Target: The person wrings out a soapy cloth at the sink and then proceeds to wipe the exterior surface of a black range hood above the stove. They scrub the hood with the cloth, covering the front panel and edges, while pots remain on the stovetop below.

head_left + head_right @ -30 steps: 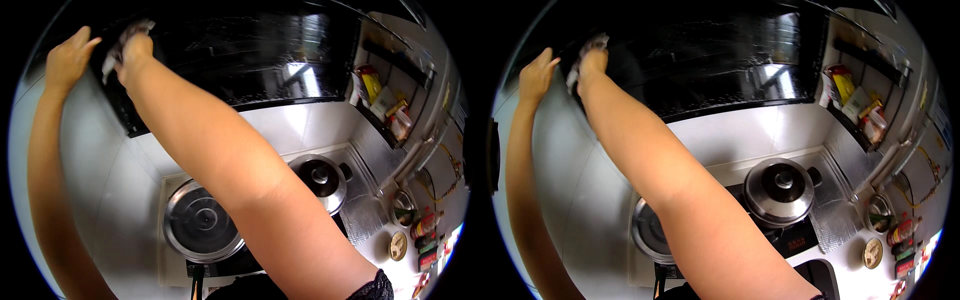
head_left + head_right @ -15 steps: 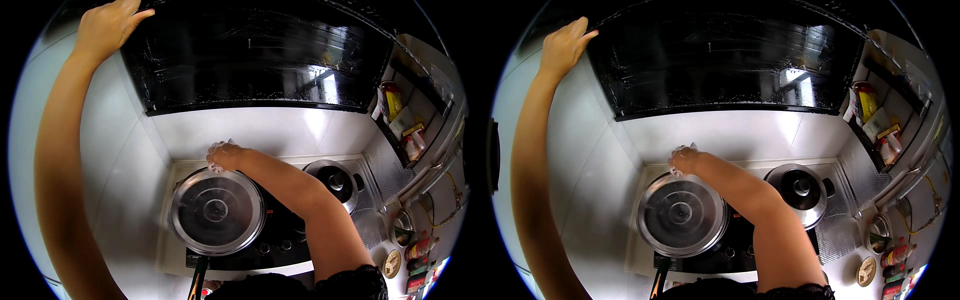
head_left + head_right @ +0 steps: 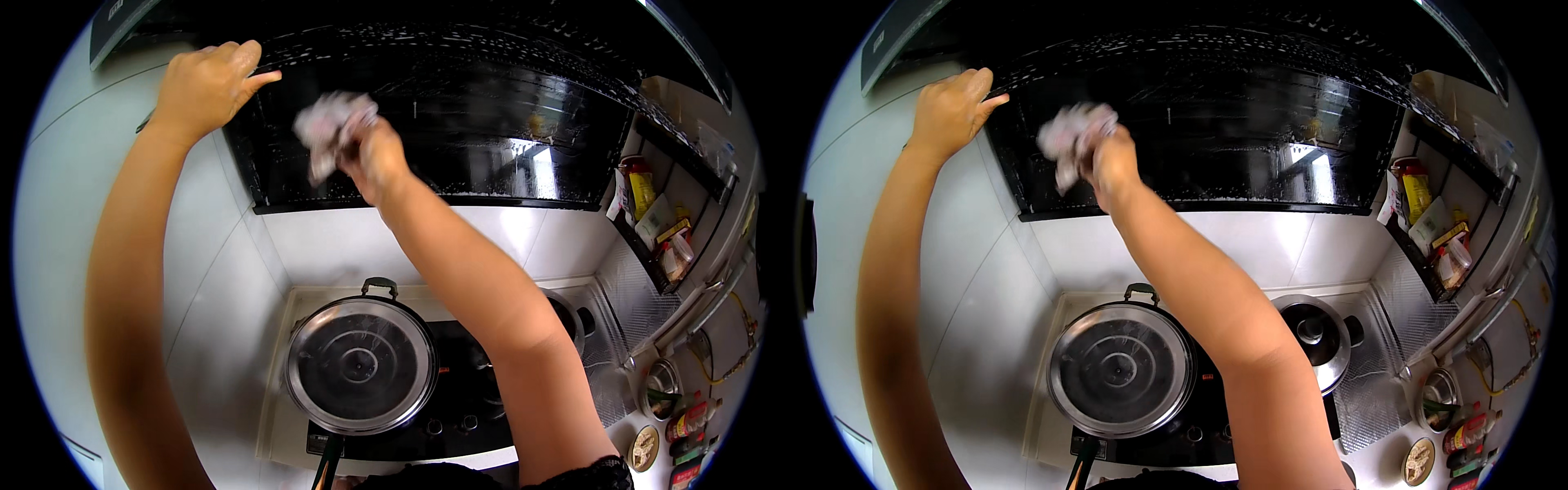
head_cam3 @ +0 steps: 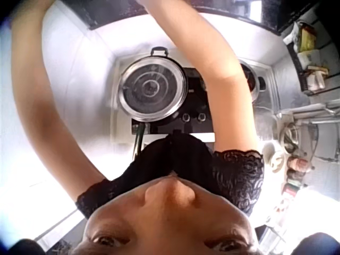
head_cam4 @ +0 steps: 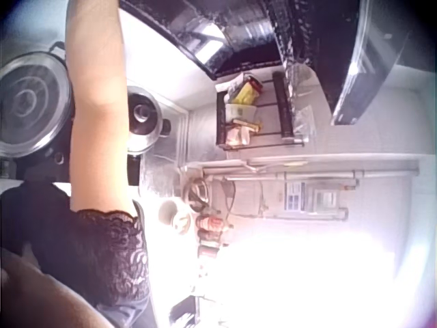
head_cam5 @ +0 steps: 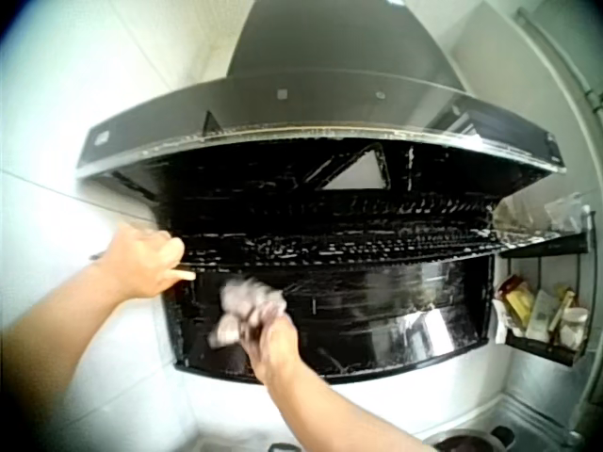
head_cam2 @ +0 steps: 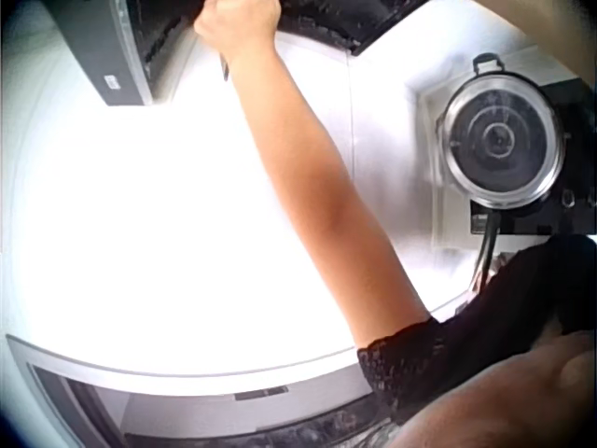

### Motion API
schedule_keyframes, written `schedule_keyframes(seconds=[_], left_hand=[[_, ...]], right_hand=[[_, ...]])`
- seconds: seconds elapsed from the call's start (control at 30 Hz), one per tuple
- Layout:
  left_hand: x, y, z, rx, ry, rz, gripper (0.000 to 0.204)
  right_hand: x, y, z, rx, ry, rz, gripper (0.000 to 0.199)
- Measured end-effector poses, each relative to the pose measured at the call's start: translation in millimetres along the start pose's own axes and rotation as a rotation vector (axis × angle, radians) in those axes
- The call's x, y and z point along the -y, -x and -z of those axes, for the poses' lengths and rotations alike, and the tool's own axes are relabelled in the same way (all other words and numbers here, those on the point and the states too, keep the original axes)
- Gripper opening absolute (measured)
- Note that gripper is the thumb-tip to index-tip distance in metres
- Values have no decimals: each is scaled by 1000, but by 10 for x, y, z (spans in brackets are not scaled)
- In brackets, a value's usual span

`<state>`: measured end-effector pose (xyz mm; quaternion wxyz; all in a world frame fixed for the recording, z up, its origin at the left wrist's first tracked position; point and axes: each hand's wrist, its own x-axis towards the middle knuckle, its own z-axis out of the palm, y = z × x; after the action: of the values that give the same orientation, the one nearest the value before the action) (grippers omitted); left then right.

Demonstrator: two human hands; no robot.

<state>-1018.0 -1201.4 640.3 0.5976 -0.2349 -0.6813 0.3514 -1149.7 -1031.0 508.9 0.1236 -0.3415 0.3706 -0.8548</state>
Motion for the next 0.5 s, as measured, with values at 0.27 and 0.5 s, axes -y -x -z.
schedule_keyframes(seconds=[0.27, 0.5], left_hand=[[-135, 119, 15, 7, -69, -11, 36], [-319, 279, -24, 47, -72, 55, 37]], right_hand=[[637, 102, -647, -349, -520, 124, 28], [709, 268, -690, -311, -712, 93, 47]])
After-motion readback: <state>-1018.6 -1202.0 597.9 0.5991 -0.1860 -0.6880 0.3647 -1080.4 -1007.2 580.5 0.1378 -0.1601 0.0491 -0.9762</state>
